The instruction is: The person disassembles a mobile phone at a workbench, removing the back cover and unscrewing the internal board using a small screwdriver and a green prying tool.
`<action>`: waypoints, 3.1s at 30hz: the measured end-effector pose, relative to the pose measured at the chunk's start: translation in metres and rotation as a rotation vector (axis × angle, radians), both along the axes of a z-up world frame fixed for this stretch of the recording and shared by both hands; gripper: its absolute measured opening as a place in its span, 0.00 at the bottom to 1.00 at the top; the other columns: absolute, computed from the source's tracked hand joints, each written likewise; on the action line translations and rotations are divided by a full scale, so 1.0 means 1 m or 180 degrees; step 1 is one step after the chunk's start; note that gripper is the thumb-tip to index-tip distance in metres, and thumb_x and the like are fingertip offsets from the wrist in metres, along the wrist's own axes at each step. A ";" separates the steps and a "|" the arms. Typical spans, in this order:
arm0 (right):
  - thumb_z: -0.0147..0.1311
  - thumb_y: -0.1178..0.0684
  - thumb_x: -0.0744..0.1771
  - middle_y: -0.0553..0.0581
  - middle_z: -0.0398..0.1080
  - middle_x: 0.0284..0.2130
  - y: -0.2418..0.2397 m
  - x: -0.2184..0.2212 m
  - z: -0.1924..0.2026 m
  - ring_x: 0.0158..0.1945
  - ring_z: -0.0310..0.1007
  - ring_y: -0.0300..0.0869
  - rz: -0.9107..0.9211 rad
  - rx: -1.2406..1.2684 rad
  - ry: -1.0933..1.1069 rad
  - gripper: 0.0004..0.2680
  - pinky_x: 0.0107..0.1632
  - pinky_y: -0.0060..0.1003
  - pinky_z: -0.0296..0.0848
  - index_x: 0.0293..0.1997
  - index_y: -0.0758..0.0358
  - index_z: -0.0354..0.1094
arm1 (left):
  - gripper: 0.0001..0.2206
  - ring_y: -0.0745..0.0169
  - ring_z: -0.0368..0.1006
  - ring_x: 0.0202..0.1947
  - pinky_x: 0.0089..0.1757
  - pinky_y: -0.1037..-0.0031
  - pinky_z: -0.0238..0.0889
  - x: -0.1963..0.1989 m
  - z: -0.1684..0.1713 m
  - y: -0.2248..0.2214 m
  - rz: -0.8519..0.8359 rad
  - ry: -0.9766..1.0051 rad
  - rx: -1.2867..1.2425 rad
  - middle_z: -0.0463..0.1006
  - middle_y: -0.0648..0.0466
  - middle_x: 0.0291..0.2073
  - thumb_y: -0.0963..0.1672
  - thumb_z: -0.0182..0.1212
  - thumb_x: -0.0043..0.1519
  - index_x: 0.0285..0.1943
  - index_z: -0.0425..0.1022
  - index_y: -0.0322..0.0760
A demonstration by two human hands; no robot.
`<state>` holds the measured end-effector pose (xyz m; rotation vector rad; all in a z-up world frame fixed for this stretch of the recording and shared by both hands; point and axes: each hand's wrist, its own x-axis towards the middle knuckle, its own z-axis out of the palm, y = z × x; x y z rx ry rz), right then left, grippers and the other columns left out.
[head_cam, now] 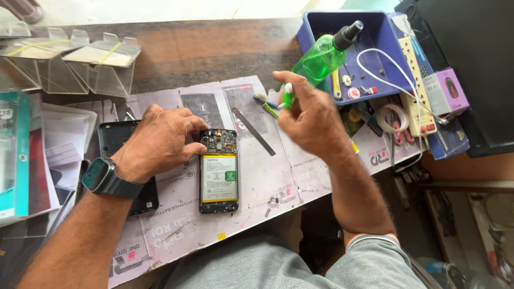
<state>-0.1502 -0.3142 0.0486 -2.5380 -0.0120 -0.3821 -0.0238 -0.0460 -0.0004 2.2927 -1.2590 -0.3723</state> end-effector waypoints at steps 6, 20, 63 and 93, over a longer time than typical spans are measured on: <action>0.59 0.64 0.67 0.53 0.75 0.36 0.022 0.015 -0.018 0.37 0.78 0.31 0.0992 0.2160 0.0424 0.14 0.40 0.27 0.81 0.58 0.60 0.62 | 0.18 0.55 0.79 0.41 0.49 0.60 0.63 -0.001 0.002 0.001 -0.0030 -0.0108 0.0110 0.83 0.54 0.41 0.49 0.74 0.49 0.48 0.83 0.43; 0.63 0.62 0.64 0.51 0.77 0.34 -0.008 -0.014 -0.016 0.39 0.81 0.38 0.1198 0.0995 0.1013 0.08 0.40 0.31 0.80 0.45 0.64 0.71 | 0.19 0.55 0.78 0.43 0.52 0.61 0.61 0.001 -0.002 0.000 -0.0024 0.0005 0.0139 0.83 0.54 0.43 0.49 0.73 0.50 0.50 0.83 0.43; 0.51 0.53 0.73 0.45 0.68 0.30 0.011 -0.051 -0.068 0.29 0.61 0.28 0.0400 0.3120 0.1173 0.13 0.33 0.21 0.62 0.62 0.69 0.67 | 0.16 0.52 0.76 0.39 0.52 0.55 0.57 0.002 -0.013 0.010 -0.0018 -0.0058 -0.0082 0.81 0.52 0.39 0.46 0.74 0.50 0.46 0.82 0.38; 0.55 0.60 0.73 0.77 0.72 0.51 0.012 -0.064 -0.096 0.40 0.81 0.53 0.0671 0.4173 0.0088 0.08 0.42 0.41 0.81 0.58 0.73 0.67 | 0.14 0.52 0.75 0.38 0.50 0.54 0.57 0.003 -0.016 0.011 -0.0008 -0.0080 -0.0110 0.80 0.51 0.38 0.45 0.74 0.50 0.43 0.82 0.37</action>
